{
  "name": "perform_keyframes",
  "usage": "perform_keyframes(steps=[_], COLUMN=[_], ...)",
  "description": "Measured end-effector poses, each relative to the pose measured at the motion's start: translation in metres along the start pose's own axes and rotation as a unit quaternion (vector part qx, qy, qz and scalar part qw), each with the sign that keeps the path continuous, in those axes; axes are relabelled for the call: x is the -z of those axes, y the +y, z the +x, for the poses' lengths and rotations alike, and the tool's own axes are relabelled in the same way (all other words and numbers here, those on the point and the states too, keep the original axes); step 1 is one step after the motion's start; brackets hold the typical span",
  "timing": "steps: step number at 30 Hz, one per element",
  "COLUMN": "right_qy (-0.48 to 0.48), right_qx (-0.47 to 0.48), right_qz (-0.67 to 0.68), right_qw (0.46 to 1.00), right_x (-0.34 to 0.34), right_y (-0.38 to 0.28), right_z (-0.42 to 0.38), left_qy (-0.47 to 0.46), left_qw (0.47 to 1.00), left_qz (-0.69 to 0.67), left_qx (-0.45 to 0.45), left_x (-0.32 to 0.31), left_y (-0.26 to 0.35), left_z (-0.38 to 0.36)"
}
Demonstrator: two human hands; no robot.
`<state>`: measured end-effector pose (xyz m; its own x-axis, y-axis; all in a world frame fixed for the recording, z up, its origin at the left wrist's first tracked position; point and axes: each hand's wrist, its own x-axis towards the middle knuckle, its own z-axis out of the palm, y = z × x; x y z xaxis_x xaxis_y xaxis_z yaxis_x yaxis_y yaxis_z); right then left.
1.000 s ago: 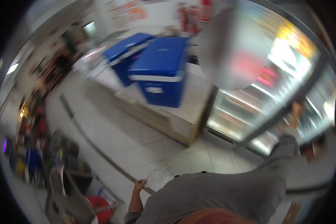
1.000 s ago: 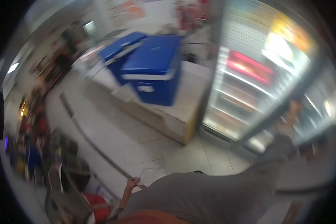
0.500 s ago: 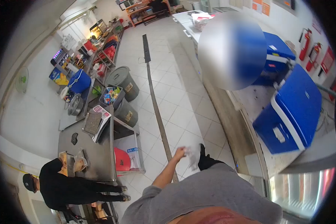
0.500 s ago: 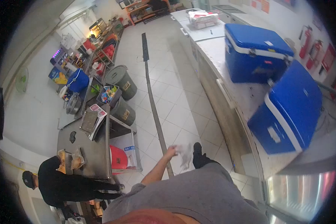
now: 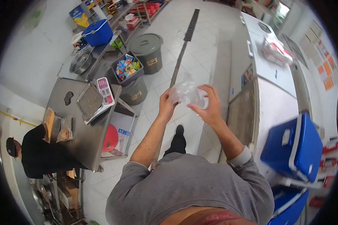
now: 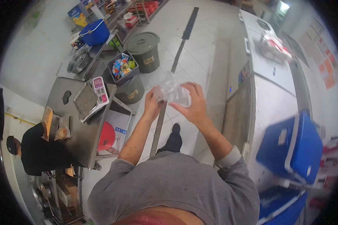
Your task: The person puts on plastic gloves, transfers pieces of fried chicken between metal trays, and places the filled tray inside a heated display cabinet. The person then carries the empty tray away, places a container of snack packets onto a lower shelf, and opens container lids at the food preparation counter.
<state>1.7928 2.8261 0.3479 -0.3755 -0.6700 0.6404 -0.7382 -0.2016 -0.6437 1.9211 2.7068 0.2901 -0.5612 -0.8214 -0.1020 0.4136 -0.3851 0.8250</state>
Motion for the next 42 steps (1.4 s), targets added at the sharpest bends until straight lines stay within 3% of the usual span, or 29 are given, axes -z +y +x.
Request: perform_keyframes(steps=[2,6,9,13,15,18,19,21,22,23,25,27,28,29,32,35,38,39,42], right_qy=[0.000,-0.108,-0.184,0.153,0.310,0.145,0.086,-0.042,-0.054,-0.068,-0.094,-0.143,-0.179,-0.202,-0.261,-0.302,-0.345,-0.324,-0.384], right_qx=[0.020,-0.041,-0.245,-0.271,-0.224,-0.078,-0.079,-0.082,-0.129,-0.166,-0.245,-0.242,-0.228,-0.180,-0.127,0.055,0.028,0.093,0.160], right_qz=[0.017,0.007,0.112,0.217,0.112,-0.083,-0.069,-0.035,0.001,0.040,0.163,0.192,0.203,0.126,0.119,-0.119,-0.058,-0.066,-0.200], right_qw=[1.000,0.993,0.945,0.925,0.917,0.983,0.991,0.995,0.990,0.983,0.951,0.940,0.935,0.954,0.950,0.944,0.936,0.939,0.887], right_x=[-0.050,-0.122,-0.130,-0.126,-0.113,-0.089,-0.097,-0.115,-0.125,-0.141,-0.166,-0.203,-0.221,-0.233,-0.301,-0.353,-0.390,-0.406,-0.420], right_y=[0.042,0.161,0.216,0.293,0.324,0.382,0.395,0.414,0.441,0.476,0.523,0.571,0.591,0.587,0.650,0.673,0.715,0.743,0.779], right_z=[0.065,0.157,0.229,0.295,0.325,0.356,0.383,0.440,0.458,0.477,0.539,0.591,0.624,0.662,0.726,0.798,0.865,0.881,0.948], left_qy=[0.014,0.016,-0.041,0.020,0.010,-0.003,-0.002,-0.075,-0.108,-0.126,-0.078,-0.052,-0.055,-0.053,-0.015,0.075,0.147,0.128,0.054], left_qw=[0.999,0.985,0.969,0.993,0.996,0.997,0.998,0.990,0.979,0.978,0.983,0.976,0.965,0.953,0.953,0.978,0.933,0.922,0.884], left_qz=[0.034,0.164,0.243,0.119,0.087,0.061,0.037,0.118,0.155,0.161,0.154,0.197,0.244,0.285,0.274,0.192,0.315,0.354,0.457], left_qx=[-0.028,-0.047,-0.024,0.011,0.036,0.046,0.049,-0.034,-0.082,-0.050,-0.065,-0.077,-0.083,-0.091,-0.126,-0.015,-0.097,-0.085,-0.082], left_x=[0.011,0.056,0.059,-0.004,-0.012,-0.055,-0.063,-0.082,-0.091,-0.097,-0.097,-0.085,-0.069,-0.057,-0.024,-0.008,0.004,0.002,-0.012], left_y=[0.003,-0.013,-0.028,-0.039,-0.054,-0.064,-0.071,-0.066,-0.060,-0.056,-0.040,-0.022,-0.011,-0.004,0.005,0.036,0.048,0.064,0.088], left_z=[0.054,0.176,0.259,0.369,0.434,0.525,0.553,0.610,0.642,0.678,0.743,0.795,0.817,0.841,0.909,0.984,1.088,1.124,1.223])
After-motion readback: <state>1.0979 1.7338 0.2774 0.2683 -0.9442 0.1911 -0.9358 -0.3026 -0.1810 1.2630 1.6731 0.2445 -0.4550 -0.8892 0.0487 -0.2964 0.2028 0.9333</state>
